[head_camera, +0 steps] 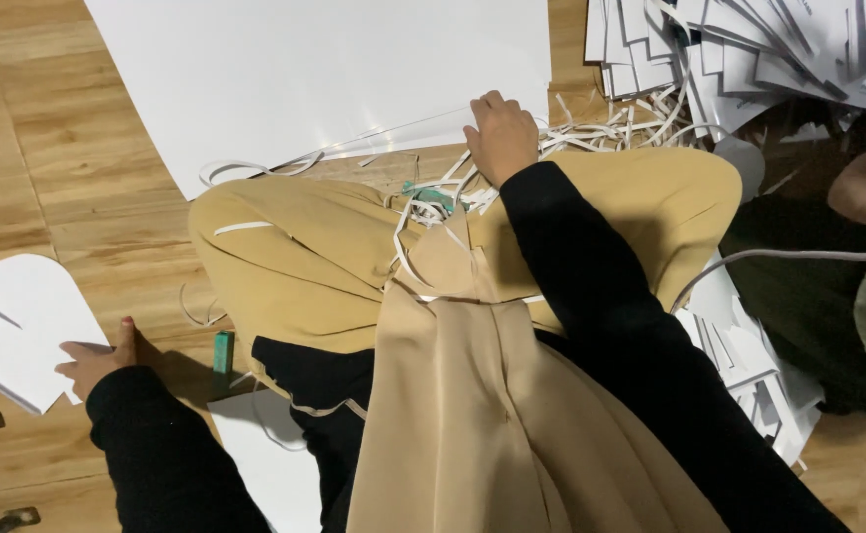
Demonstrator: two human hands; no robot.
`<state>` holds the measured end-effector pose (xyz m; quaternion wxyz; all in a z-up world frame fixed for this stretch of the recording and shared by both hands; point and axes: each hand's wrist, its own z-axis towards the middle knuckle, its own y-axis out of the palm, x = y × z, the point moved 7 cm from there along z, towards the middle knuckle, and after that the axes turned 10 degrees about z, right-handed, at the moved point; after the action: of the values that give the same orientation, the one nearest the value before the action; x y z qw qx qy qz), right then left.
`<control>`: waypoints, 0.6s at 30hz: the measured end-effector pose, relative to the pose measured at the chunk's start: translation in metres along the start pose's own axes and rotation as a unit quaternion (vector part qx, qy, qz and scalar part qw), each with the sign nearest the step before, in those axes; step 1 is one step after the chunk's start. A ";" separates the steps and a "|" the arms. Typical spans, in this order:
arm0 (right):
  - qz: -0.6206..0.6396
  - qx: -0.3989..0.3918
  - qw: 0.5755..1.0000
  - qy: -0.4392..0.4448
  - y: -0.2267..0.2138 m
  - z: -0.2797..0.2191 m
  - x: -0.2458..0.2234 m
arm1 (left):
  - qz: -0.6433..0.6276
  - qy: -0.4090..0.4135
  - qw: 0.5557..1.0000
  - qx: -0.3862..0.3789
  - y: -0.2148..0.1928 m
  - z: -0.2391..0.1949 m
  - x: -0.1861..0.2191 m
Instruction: Folding large printed paper sheets into folders and pressing the creases by hand.
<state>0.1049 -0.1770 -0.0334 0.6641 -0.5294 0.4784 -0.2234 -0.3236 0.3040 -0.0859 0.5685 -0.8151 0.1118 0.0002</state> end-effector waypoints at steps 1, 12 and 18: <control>-0.004 0.011 1.000 -0.007 0.000 0.000 -0.001 | 0.062 0.025 0.995 0.080 0.000 0.010 -0.004; 0.006 0.020 1.000 -0.018 -0.001 -0.007 0.000 | -0.025 -0.046 0.999 0.015 -0.017 0.009 -0.026; 0.069 0.177 0.978 -0.088 -0.044 -0.004 -0.027 | -0.160 -0.074 0.981 0.082 0.018 0.050 -0.108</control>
<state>0.0989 -0.1724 0.0176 0.8003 -0.3869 0.4068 -0.2108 -0.4261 0.3639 -0.1063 0.6329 -0.7707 -0.0628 -0.0397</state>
